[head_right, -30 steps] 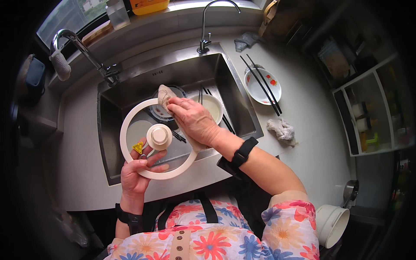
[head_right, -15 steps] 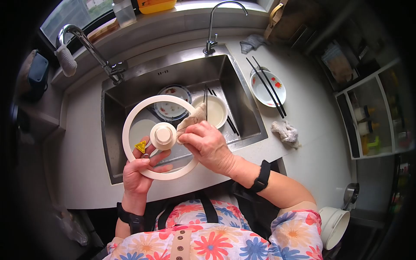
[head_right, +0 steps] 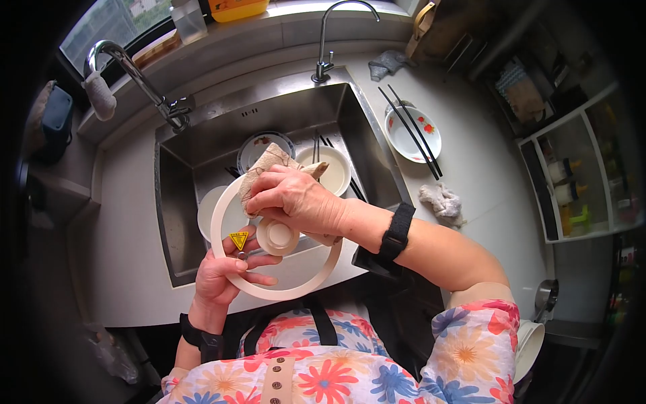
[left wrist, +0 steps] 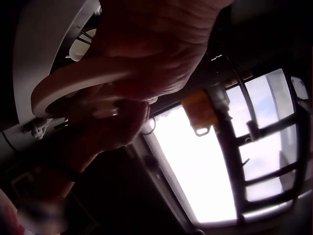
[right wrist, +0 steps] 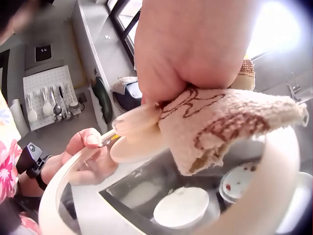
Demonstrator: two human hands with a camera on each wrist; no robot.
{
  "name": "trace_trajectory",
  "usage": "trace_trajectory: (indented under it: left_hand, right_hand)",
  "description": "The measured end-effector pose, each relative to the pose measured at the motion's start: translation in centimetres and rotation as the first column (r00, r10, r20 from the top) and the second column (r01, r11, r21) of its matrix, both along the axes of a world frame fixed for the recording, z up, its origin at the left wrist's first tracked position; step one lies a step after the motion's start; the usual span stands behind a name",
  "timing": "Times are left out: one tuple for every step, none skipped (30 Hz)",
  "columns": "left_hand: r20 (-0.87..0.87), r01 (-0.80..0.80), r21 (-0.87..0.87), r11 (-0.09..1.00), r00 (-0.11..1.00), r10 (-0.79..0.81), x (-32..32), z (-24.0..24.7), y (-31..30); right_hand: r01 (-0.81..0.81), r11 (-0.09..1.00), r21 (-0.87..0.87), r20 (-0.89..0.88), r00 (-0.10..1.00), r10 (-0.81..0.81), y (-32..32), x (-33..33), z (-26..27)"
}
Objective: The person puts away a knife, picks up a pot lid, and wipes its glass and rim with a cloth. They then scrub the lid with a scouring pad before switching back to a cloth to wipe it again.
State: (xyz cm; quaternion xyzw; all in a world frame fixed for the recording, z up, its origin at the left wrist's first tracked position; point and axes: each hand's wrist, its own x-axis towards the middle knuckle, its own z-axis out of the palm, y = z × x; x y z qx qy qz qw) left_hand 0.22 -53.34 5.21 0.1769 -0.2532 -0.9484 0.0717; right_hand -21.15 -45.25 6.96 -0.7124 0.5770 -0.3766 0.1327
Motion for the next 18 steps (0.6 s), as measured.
trace_trajectory:
  left_hand:
    - [-0.016, 0.005, 0.033, 0.999, 1.0, -0.004, 0.0, -0.1, 0.1]
    - [-0.016, 0.004, 0.033, 0.999, 1.0, -0.004, -0.1, -0.1, 0.2]
    - [-0.016, 0.002, 0.021, 1.0, 1.0, -0.001, -0.1, 0.0, 0.2]
    - [-0.016, -0.001, 0.009, 1.0, 1.0, 0.001, -0.1, 0.0, 0.2]
    - [-0.015, -0.001, 0.011, 1.0, 1.0, 0.001, -0.1, 0.1, 0.2]
    - [-0.02, -0.012, -0.004, 1.0, 1.0, 0.012, -0.1, 0.1, 0.1]
    - [-0.027, -0.023, -0.022, 0.999, 0.999, 0.023, 0.0, 0.1, -0.1]
    - [-0.027, -0.027, -0.022, 0.999, 0.999, 0.026, 0.2, -0.1, -0.3]
    - [-0.016, -0.09, -0.015, 0.996, 0.996, 0.09, 0.4, -0.4, -0.4]
    - [-0.005, -0.156, -0.007, 0.988, 0.988, 0.156, 0.5, -0.6, -0.6]
    - [0.008, -0.208, -0.035, 0.977, 0.978, 0.209, 0.5, -0.4, -0.9]
    - [-0.007, -0.249, -0.05, 0.967, 0.968, 0.249, 0.5, -0.7, -1.2]
    - [0.007, -0.283, -0.057, 0.957, 0.959, 0.284, 0.5, -0.7, -1.4]
    - [0.018, -0.316, -0.066, 0.947, 0.948, 0.318, 0.5, -0.8, -1.6]
    - [0.017, -0.319, -0.067, 0.945, 0.947, 0.321, 0.4, -0.8, -1.8]
    - [0.017, -0.333, -0.059, 0.941, 0.942, 0.334, 0.2, -0.9, -2.0]
    - [0.018, -0.345, -0.051, 0.937, 0.938, 0.346, 0.1, -1.0, -2.1]
    - [0.025, -0.342, -0.053, 0.938, 0.939, 0.344, 0.0, -0.8, -2.1]
  right_hand:
    - [-0.067, 0.997, 0.026, -0.001, 0.998, 0.067, -0.5, 0.1, 0.3]
    - [-0.133, 0.99, 0.051, -0.001, 0.991, 0.133, -0.9, 0.3, 0.6]
    - [-0.156, 0.985, 0.072, 0.001, 0.988, 0.156, -1.2, 0.5, 0.9]
    - [-0.156, 0.985, 0.073, 0.001, 0.988, 0.156, -1.4, 0.6, 1.0]
    - [-0.163, 0.985, 0.059, 0.0, 0.987, 0.164, -1.6, 0.6, 1.2]
    - [-0.172, 0.984, 0.046, -0.001, 0.985, 0.172, -1.7, 0.6, 1.2]
    - [-0.148, 0.989, 0.001, -0.004, 0.989, 0.148, -1.7, 0.5, 0.6]
    - [-0.151, 0.988, 0.001, -0.004, 0.988, 0.151, -1.4, 0.1, 0.1]
    - [-0.038, 0.999, -0.002, 0.012, 0.999, 0.038, -0.9, -0.5, -0.3]
    - [0.074, 0.997, -0.002, 0.027, 0.997, -0.073, -0.3, -1.0, -0.8]
    - [0.132, 0.99, -0.051, 0.031, 0.991, -0.131, 0.6, -1.0, -1.7]
    - [0.17, 0.984, -0.056, 0.048, 0.985, -0.168, 1.6, -0.5, -2.5]
    - [0.2, 0.978, -0.056, 0.041, 0.979, -0.198, 2.4, 0.6, -3.1]
    - [0.23, 0.971, -0.058, 0.032, 0.973, -0.229, 3.2, 1.8, -3.6]
    - [0.201, 0.977, -0.069, -0.006, 0.979, -0.202, 3.8, 3.3, -3.7]
    - [0.173, 0.982, -0.077, -0.043, 0.983, -0.176, 4.2, 4.8, -3.7]
    - [0.174, 0.983, -0.061, -0.033, 0.984, -0.177, 4.6, 6.1, -3.7]
    - [0.178, 0.983, -0.043, -0.02, 0.984, -0.179, 4.7, 6.8, -3.6]
